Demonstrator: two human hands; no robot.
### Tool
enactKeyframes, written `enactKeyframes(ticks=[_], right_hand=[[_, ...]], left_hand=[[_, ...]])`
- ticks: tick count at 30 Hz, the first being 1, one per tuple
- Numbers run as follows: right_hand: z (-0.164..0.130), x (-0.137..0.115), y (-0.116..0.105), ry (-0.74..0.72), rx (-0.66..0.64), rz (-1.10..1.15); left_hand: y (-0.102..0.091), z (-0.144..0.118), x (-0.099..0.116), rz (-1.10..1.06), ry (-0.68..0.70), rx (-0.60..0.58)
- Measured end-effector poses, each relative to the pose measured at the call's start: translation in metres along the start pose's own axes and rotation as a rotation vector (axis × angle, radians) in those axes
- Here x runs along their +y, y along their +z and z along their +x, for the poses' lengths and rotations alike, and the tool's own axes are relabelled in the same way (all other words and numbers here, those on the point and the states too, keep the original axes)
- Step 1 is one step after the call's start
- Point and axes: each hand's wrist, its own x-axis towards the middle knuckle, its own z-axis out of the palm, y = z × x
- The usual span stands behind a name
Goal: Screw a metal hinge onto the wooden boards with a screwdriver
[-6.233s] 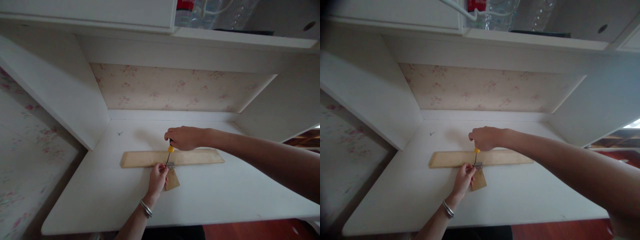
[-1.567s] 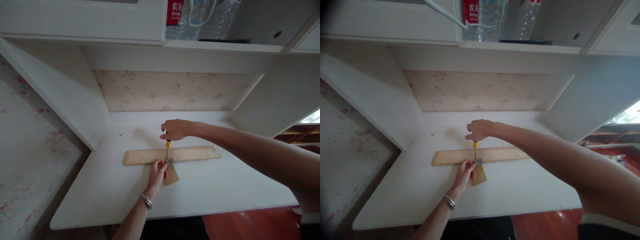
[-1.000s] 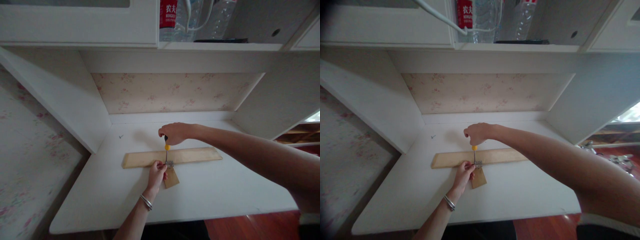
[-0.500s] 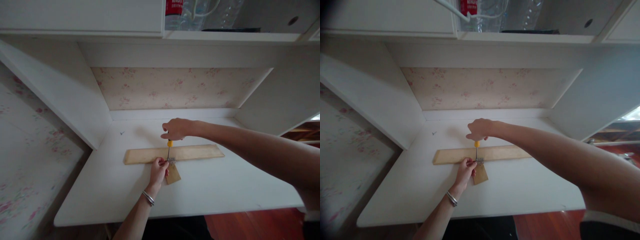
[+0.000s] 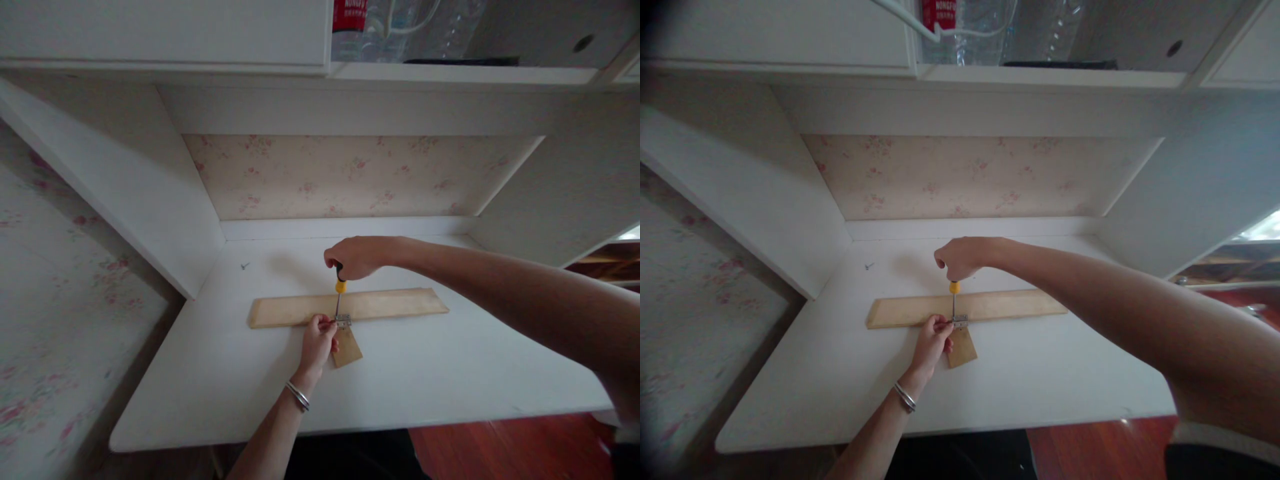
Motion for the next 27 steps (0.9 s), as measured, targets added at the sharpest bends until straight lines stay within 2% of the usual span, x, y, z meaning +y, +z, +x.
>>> enactKeyframes(ticks=[2, 7, 9, 11, 13, 15, 19, 21, 25, 27], right_hand=[[-0.001, 0.000, 0.001, -0.045, 0.010, 0.027], [-0.002, -0.002, 0.002, 0.183, 0.005, -0.023], [-0.003, -0.001, 0.001, 0.150, -0.010, -0.045], [-0.004, 0.002, 0.002, 0.060, 0.007, -0.023], [-0.005, 0.004, 0.003, 0.012, 0.051, 0.000], [-0.004, 0.004, 0.004, 0.088, 0.046, 0.021], [-0.001, 0.001, 0.001, 0.316, 0.020, -0.029], [-0.002, 0.001, -0.003, 0.273, -0.003, -0.045], [-0.007, 0.005, -0.010, 0.028, -0.037, -0.011], [-0.007, 0.006, -0.010, 0.006, -0.021, 0.021]], left_hand=[[0.000, -0.001, 0.002, 0.019, -0.005, -0.003], [-0.001, -0.005, 0.006, 0.059, -0.040, -0.030], [-0.005, -0.005, 0.006, 0.144, -0.020, -0.037], [-0.011, -0.004, 0.006, 0.292, 0.084, -0.037], [-0.019, -0.001, 0.010, 0.461, 0.243, -0.041], [-0.027, 0.004, 0.020, 0.579, 0.373, -0.052], [-0.038, 0.018, 0.054, 0.611, 0.479, -0.076], [-0.038, 0.024, 0.074, 0.564, 0.502, -0.141], [-0.031, 0.038, 0.107, 0.541, 0.512, -0.358], [-0.026, 0.046, 0.116, 0.558, 0.502, -0.474]])
